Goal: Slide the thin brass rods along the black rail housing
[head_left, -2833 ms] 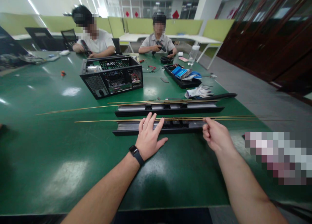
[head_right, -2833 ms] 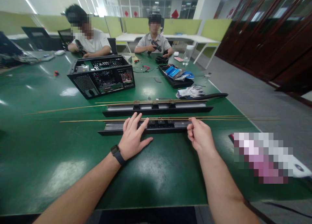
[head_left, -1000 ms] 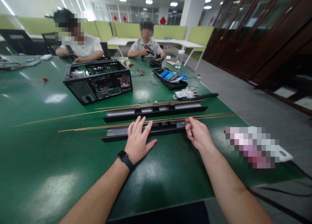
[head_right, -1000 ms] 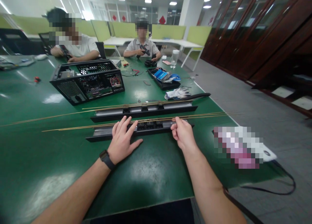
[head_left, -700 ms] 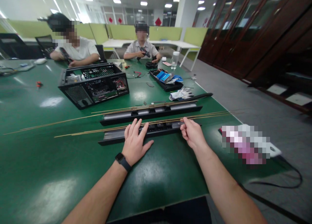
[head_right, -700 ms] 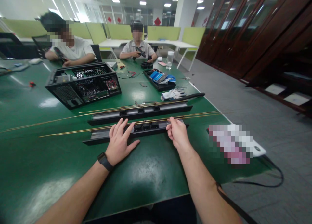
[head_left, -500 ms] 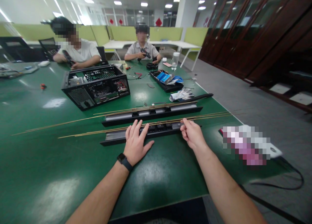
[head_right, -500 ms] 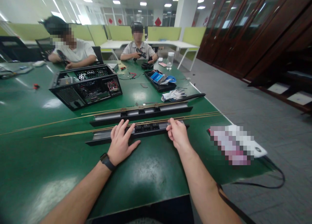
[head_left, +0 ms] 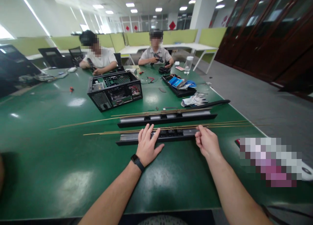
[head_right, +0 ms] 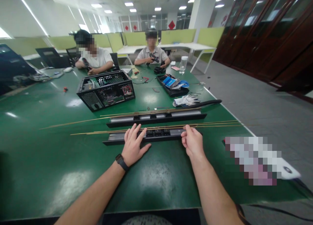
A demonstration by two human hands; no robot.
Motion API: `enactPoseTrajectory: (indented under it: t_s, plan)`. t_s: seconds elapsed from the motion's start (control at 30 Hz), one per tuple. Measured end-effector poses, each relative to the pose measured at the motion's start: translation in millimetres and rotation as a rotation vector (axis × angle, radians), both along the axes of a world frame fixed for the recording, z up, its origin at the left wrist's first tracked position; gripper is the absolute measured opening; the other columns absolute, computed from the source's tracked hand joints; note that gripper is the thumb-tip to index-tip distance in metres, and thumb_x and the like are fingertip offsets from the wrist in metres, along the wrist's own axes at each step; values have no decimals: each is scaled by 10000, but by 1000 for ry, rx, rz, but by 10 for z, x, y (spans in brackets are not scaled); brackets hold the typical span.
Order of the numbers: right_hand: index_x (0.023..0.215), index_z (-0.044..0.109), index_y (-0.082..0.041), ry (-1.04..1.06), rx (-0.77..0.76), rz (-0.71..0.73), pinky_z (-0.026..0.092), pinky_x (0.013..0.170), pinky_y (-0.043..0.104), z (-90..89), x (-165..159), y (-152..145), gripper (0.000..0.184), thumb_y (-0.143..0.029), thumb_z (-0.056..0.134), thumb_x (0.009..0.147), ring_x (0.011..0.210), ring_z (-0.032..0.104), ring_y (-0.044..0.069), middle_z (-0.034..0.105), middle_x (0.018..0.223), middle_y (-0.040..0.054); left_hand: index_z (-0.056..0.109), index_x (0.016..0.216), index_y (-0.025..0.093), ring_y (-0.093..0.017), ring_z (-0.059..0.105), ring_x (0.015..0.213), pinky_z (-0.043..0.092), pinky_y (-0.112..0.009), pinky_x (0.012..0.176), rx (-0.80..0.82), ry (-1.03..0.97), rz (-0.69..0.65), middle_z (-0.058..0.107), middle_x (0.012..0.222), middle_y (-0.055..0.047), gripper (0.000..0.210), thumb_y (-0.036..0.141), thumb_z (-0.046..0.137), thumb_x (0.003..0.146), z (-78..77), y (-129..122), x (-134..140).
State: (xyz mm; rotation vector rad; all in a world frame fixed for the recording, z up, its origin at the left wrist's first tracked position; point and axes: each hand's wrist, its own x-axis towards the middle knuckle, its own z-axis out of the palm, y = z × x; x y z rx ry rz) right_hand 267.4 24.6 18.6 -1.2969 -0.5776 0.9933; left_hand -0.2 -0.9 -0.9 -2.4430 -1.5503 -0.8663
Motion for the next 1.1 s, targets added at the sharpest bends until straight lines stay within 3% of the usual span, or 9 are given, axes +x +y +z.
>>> enactPoseTrajectory:
  t_s: [0.37,0.77,1.1]
  plan:
    - [853,621,-150,-46,-27,160,190,225,147,-12,-116,-27,466,-572,774,726,272,390,53,614,547,-10,448,1476,237,-327,242,1501,212,-536,1199,1,7,-2,371,1575,-142,658,465,630,886,-12,5,5]
    - [833,601,-177,24,8,58,219,225,162,-16,12,-5,383,-494,791,733,281,399,65,585,524,-32,439,1482,249,-329,236,1503,231,-541,1190,-5,4,-6,364,1577,-145,647,451,620,894,-9,0,-4]
    - [842,622,-154,-43,-36,122,192,227,147,19,-94,-23,438,-548,777,730,280,390,54,599,538,-18,438,1482,252,-332,250,1498,236,-542,1189,-7,9,-7,373,1573,-144,672,444,648,874,-7,0,1]
